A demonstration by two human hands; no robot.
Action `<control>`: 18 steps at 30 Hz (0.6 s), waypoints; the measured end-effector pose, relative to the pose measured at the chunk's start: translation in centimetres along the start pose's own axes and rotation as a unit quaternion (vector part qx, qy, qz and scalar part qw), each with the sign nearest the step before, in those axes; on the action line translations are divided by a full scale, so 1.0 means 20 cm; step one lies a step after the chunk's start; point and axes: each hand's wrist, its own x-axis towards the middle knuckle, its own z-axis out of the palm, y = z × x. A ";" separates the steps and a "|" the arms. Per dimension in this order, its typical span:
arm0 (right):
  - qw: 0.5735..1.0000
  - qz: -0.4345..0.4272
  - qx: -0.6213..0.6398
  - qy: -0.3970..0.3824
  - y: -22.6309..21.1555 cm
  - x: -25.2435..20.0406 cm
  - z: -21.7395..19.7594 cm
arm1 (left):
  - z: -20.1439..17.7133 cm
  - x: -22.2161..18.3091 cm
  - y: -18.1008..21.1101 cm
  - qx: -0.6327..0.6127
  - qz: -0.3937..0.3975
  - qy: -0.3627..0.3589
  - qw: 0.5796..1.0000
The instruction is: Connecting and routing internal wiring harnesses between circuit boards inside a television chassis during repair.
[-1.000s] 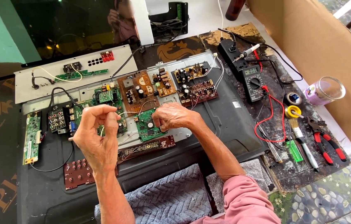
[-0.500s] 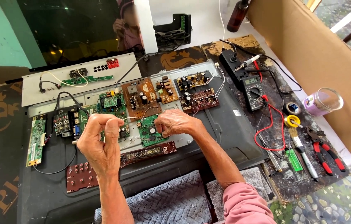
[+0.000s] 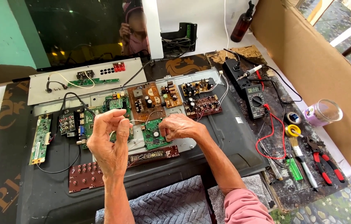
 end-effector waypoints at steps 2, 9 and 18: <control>1.000 0.004 0.001 0.002 -0.02 -0.02 0.00 | 0.00 0.00 0.00 -0.007 -0.006 -0.002 1.000; 1.000 -0.003 -0.006 0.002 -0.03 -0.02 0.00 | -0.01 0.00 -0.01 0.000 -0.021 -0.022 1.000; 1.000 0.004 -0.011 -0.003 -0.04 -0.02 -0.02 | 0.00 0.02 0.00 -0.011 -0.024 -0.024 0.999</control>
